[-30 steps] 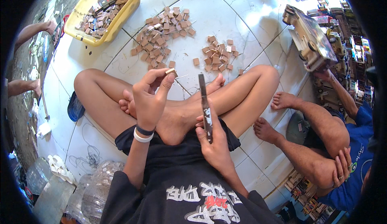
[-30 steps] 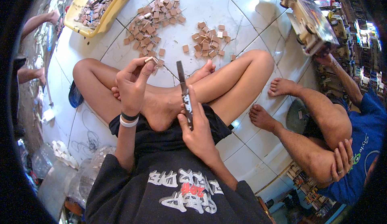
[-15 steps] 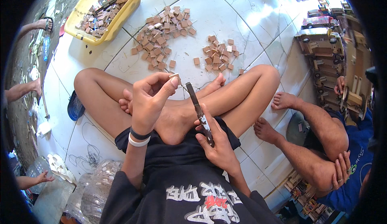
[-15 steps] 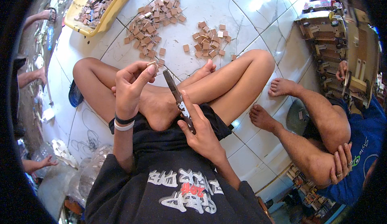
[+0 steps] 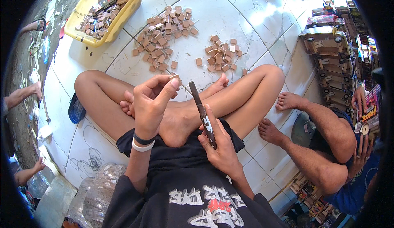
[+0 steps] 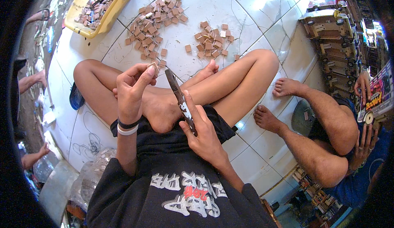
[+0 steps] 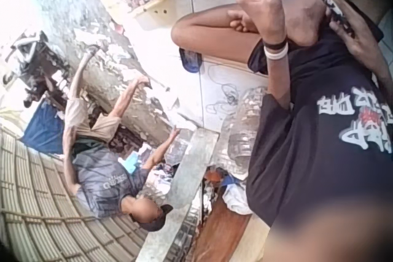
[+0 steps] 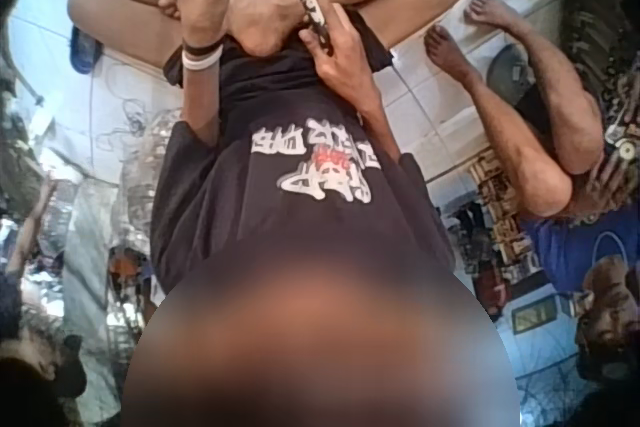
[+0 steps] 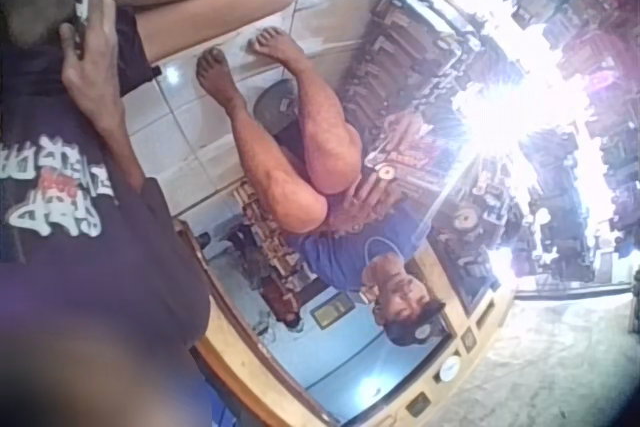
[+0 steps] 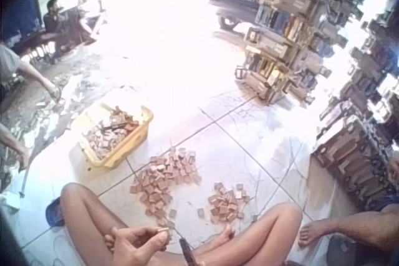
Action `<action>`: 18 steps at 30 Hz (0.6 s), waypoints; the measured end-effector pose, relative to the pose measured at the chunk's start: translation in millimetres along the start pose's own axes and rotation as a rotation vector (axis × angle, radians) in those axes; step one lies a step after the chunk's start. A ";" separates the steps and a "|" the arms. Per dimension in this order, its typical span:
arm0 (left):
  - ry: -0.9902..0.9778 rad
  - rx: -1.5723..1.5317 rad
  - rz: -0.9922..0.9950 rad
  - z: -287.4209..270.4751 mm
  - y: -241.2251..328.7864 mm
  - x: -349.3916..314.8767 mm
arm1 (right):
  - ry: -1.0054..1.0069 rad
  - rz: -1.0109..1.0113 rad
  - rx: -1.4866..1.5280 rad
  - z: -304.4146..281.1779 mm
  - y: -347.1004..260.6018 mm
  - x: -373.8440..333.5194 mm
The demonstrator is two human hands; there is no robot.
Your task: The person sits cross-legged on a tiled floor and repeatedly inserts a thin wire into small rectangular cardboard blocks using a metal tool. The person picks up each block, aligns the wire, and pushes it into the block before placing the finished unit on the floor. A yellow bin and scattered blocks are visible nearby.
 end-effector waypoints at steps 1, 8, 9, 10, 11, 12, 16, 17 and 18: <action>-0.006 -0.005 0.004 0.4 0.1 -0.1 | 0.009 -0.018 -0.020 -0.5 -0.6 0.2; 0.010 -0.057 -0.010 0.1 -3.1 -1.3 | 0.019 -0.048 -0.021 1.1 -0.4 2.1; 0.023 -0.084 -0.020 0.2 -4.6 -2.0 | 0.009 -0.025 -0.006 2.2 0.3 2.2; 0.046 -0.144 -0.008 1.1 -5.5 -3.1 | 0.018 -0.039 -0.020 2.6 -0.5 1.8; 0.073 -0.209 -0.002 3.0 -7.4 -5.1 | 0.017 -0.036 -0.020 3.5 -0.6 1.4; 0.105 -0.271 -0.001 5.0 -9.8 -7.3 | 0.018 -0.032 -0.020 4.5 -0.5 1.1; 0.180 -0.410 -0.001 11.4 -18.9 -15.1 | 0.048 -0.080 0.029 11.3 -1.2 1.0; 0.165 -0.368 0.025 11.5 -19.1 -14.6 | 0.054 -0.087 0.023 11.4 -0.6 0.7; 0.151 -0.325 0.052 10.9 -18.8 -14.3 | 0.052 -0.082 0.034 11.4 0.6 0.1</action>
Point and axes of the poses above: each hand's wrist, its own x-axis towards the middle knuckle, its own z-axis out of the palm, y = z × x, the point moved 4 cm from there along x, towards the middle knuckle, and after that the axes turned 8 degrees about z, right-handed, at the moved point
